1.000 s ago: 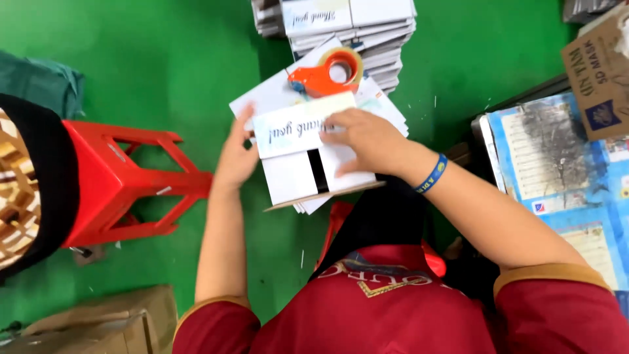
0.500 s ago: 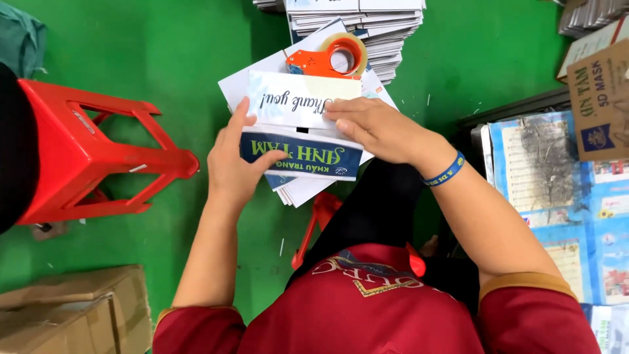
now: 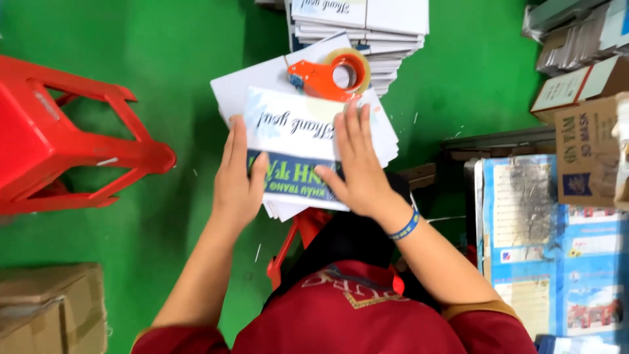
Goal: Manually placing stacks of face masks into plastic pouches and packing those pouches into cardboard boxes.
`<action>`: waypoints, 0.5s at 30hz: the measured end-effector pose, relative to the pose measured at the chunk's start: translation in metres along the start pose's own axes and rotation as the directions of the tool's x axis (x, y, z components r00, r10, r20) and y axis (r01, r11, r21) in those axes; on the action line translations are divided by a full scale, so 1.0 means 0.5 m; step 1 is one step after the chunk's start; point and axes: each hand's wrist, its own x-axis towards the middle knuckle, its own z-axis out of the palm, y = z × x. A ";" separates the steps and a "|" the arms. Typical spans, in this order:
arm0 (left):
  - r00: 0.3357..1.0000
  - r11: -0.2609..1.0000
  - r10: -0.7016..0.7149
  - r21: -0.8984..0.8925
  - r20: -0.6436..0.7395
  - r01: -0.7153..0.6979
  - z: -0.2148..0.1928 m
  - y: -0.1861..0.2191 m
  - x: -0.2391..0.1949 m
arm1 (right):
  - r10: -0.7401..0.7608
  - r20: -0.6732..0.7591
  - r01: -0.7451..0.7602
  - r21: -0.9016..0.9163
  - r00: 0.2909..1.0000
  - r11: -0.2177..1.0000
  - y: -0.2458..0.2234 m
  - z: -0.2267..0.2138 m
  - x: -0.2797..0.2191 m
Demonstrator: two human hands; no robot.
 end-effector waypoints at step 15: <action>0.979 0.999 -0.043 -0.030 -0.201 0.038 0.018 0.012 0.014 | 0.117 0.230 0.020 -0.518 0.966 0.855 0.605 0.316 0.201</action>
